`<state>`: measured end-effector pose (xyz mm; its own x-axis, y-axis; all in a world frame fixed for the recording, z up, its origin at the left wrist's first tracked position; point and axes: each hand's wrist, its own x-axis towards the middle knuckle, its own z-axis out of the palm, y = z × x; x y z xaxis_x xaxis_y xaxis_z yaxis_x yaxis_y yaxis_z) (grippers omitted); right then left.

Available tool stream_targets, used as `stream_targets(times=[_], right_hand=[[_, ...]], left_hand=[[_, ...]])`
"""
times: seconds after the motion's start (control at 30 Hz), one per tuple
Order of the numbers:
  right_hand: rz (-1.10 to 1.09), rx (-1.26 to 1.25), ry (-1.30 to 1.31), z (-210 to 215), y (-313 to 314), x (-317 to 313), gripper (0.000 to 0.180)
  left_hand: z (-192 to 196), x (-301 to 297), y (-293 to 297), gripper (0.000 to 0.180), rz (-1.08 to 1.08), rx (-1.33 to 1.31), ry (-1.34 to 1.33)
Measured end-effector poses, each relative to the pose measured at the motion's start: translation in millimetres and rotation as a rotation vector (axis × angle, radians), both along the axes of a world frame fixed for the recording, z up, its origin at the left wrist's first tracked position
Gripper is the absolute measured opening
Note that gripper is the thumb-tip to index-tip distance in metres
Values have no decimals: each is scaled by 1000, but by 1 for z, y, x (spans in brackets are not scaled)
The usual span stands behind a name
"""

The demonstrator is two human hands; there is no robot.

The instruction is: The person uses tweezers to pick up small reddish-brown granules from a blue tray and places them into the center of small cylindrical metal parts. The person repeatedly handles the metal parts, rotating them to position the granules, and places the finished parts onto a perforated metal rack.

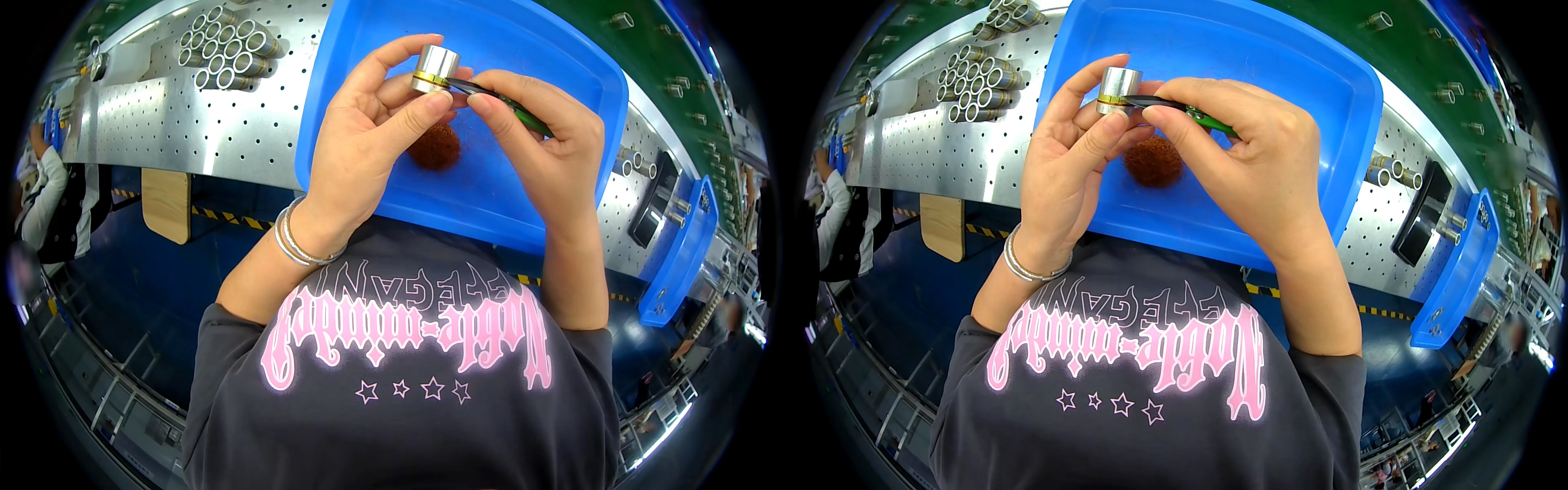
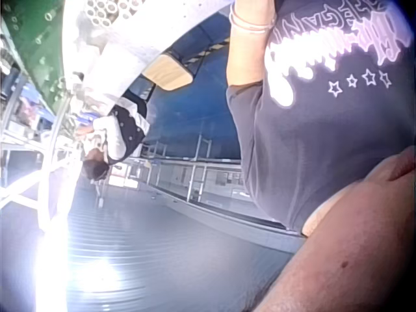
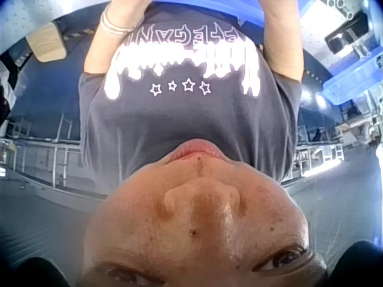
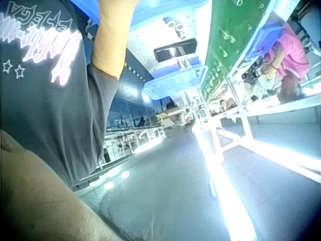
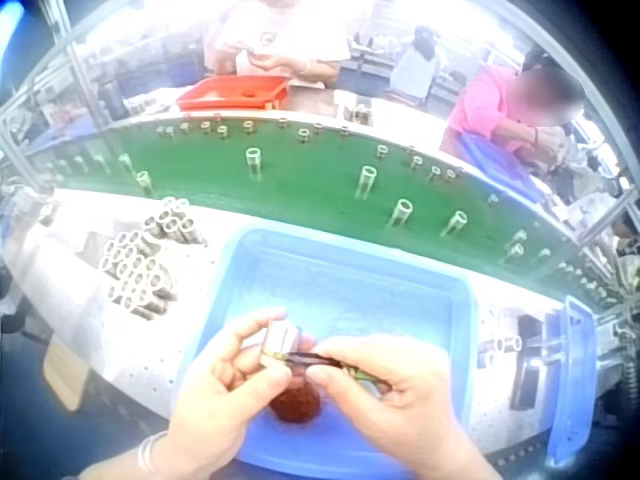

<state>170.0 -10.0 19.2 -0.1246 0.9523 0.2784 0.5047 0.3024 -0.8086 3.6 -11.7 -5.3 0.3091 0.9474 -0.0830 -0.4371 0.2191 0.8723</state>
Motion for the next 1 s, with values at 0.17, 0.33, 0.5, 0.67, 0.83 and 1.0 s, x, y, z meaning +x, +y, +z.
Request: stream_targets(times=[0.17,0.33,0.5,0.67,0.83,1.0], right_hand=[[-5,-5,-3,2,-1,0,11],[-15,-38,19,2,-1,2,13],[-76,-207,-241,15,-1,12,19],[87,-242,173,7,6,7,15],[49,-336,328,7,46,30,14],[-187,43,-18,-16,145,76,21]], left_hand=[[3,1,-1,45,21,-27,-27],[2,1,0,44,18,-31,-28],[6,2,2,45,5,-100,13],[6,4,-2,49,-127,-19,188],[11,-3,1,48,-130,34,327],[23,3,3,42,-128,901,1283]])
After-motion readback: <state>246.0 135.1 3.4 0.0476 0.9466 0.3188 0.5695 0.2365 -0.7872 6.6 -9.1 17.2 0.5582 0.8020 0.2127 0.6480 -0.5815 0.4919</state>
